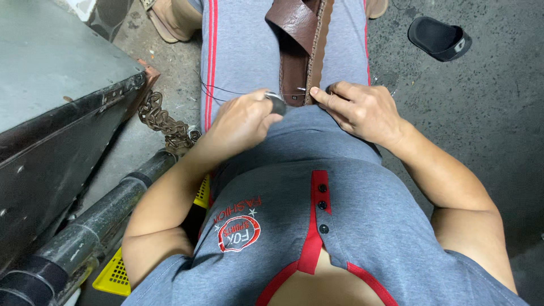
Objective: The person sits on a low stool and sews a brown leather sandal resting on their lap. They use a stitching awl to pierce the leather and pull a dark thread through the holes to stitch the sole to the upper. The person finishes the stitching and places the sandal on the floor.
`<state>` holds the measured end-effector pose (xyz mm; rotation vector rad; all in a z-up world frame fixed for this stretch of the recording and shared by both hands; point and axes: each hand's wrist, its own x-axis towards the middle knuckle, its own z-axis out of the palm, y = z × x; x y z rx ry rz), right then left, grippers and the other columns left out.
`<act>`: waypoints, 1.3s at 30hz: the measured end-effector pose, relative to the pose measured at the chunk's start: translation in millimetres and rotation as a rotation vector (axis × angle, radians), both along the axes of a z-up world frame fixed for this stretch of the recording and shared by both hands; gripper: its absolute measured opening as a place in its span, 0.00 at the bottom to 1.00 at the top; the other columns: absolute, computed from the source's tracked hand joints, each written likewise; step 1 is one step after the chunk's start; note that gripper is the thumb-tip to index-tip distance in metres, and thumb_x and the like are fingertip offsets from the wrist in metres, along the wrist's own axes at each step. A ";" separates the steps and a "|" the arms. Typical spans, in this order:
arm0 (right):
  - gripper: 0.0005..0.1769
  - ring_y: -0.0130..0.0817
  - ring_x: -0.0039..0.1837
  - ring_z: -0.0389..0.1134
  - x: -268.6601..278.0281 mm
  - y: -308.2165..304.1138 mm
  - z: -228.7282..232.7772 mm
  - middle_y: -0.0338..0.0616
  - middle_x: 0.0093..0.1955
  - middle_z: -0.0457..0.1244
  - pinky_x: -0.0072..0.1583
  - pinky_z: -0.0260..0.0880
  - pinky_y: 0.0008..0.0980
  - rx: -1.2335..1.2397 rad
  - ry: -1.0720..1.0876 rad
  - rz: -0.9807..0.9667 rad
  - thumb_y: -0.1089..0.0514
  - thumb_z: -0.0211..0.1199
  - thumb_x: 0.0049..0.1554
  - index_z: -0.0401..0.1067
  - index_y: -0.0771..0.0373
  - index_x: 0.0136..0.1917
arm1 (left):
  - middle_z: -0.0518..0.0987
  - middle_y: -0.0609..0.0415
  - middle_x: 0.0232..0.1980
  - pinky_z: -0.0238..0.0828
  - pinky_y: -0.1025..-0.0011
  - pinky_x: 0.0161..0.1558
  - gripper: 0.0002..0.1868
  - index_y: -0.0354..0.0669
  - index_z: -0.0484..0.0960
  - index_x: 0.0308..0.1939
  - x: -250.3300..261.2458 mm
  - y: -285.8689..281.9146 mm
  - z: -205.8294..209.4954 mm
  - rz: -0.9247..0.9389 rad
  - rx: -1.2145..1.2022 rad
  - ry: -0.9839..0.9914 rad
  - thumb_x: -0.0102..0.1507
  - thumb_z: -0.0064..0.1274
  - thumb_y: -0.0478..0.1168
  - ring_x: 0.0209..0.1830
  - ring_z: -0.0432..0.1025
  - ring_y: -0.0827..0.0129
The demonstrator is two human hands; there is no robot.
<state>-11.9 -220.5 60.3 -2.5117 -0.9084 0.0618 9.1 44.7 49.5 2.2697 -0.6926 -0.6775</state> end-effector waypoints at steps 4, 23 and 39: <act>0.11 0.39 0.37 0.68 0.4 -3.2 -2.1 0.42 0.40 0.64 0.37 0.68 0.34 0.014 -0.029 -0.005 0.58 0.59 0.61 0.77 0.54 0.55 | 0.76 0.47 0.43 0.72 0.62 0.43 0.06 0.36 0.80 0.36 17.0 -16.8 20.6 0.051 -0.601 0.433 0.64 0.50 0.35 0.40 0.74 0.58; 0.25 0.47 0.29 0.67 31.0 -14.0 46.3 0.46 0.34 0.61 0.34 0.69 0.43 -0.331 0.412 0.043 0.53 0.48 0.59 0.65 0.37 0.69 | 0.78 0.54 0.24 0.68 0.79 0.27 0.13 0.39 0.75 0.42 24.9 -45.3 -20.3 0.350 -0.589 0.564 0.54 0.55 0.28 0.21 0.69 0.75; 0.16 0.44 0.27 0.65 7.0 -32.9 15.9 0.49 0.27 0.65 0.31 0.64 0.37 0.163 0.740 -0.262 0.56 0.70 0.49 0.75 0.57 0.52 | 0.74 0.49 0.29 0.69 0.70 0.32 0.09 0.37 0.75 0.31 -9.7 -44.5 -20.2 0.173 -0.230 -0.327 0.64 0.51 0.38 0.29 0.72 0.59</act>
